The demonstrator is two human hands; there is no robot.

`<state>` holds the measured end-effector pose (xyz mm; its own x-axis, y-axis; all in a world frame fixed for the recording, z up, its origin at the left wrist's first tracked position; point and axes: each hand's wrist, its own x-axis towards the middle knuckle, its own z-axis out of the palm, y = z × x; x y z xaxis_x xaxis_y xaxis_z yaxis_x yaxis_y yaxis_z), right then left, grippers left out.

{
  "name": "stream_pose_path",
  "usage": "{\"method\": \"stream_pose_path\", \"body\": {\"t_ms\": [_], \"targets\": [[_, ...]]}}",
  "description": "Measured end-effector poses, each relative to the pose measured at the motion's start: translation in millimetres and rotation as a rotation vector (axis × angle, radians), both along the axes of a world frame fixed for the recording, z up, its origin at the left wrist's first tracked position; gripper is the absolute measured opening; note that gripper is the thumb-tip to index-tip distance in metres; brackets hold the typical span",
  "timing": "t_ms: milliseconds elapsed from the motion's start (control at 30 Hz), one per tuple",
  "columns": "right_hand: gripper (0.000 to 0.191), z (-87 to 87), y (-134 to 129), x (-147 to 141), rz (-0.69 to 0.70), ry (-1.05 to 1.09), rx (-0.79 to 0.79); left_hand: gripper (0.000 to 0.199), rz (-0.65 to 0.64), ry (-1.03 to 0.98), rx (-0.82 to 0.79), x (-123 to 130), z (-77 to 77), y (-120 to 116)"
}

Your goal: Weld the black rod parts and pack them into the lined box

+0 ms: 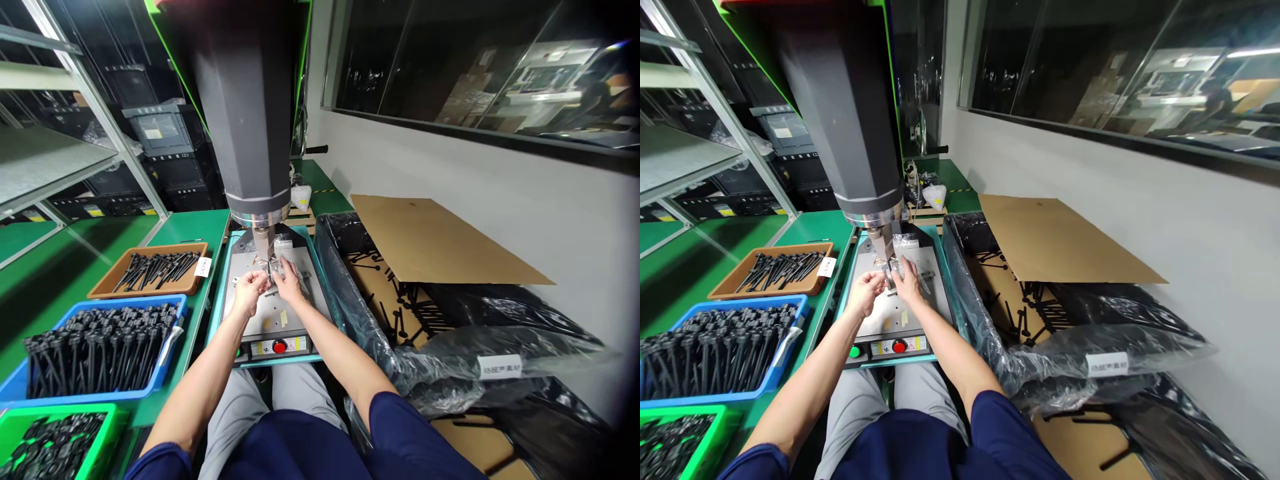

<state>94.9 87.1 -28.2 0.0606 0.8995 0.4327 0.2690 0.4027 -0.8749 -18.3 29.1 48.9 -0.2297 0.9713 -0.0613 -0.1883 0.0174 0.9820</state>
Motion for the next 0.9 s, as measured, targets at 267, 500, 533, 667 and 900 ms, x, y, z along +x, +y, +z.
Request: {"method": "stream_pose_path", "body": {"t_ms": [267,500,533,667,900], "targets": [[0.043,31.2,20,-6,0.048,-0.047,0.123,0.043,-0.026,0.003,0.042,-1,10.3,0],[0.025,53.2,31,-14,0.02,0.02,-0.009,0.039,0.041,-0.112,0.063,-7,13.8,4],[0.025,56.2,31,-15,0.006,0.031,-0.01,0.038,0.048,-0.144,0.063,-8,14.9,5],[0.027,62.5,24,-17,-0.044,0.015,-0.071,0.035,0.064,-0.232,0.055,-15,19.5,12],[0.028,42.7,-10,-7,-0.066,0.053,-0.085,0.03,0.084,-0.218,0.02,-22,15.3,14]]}}
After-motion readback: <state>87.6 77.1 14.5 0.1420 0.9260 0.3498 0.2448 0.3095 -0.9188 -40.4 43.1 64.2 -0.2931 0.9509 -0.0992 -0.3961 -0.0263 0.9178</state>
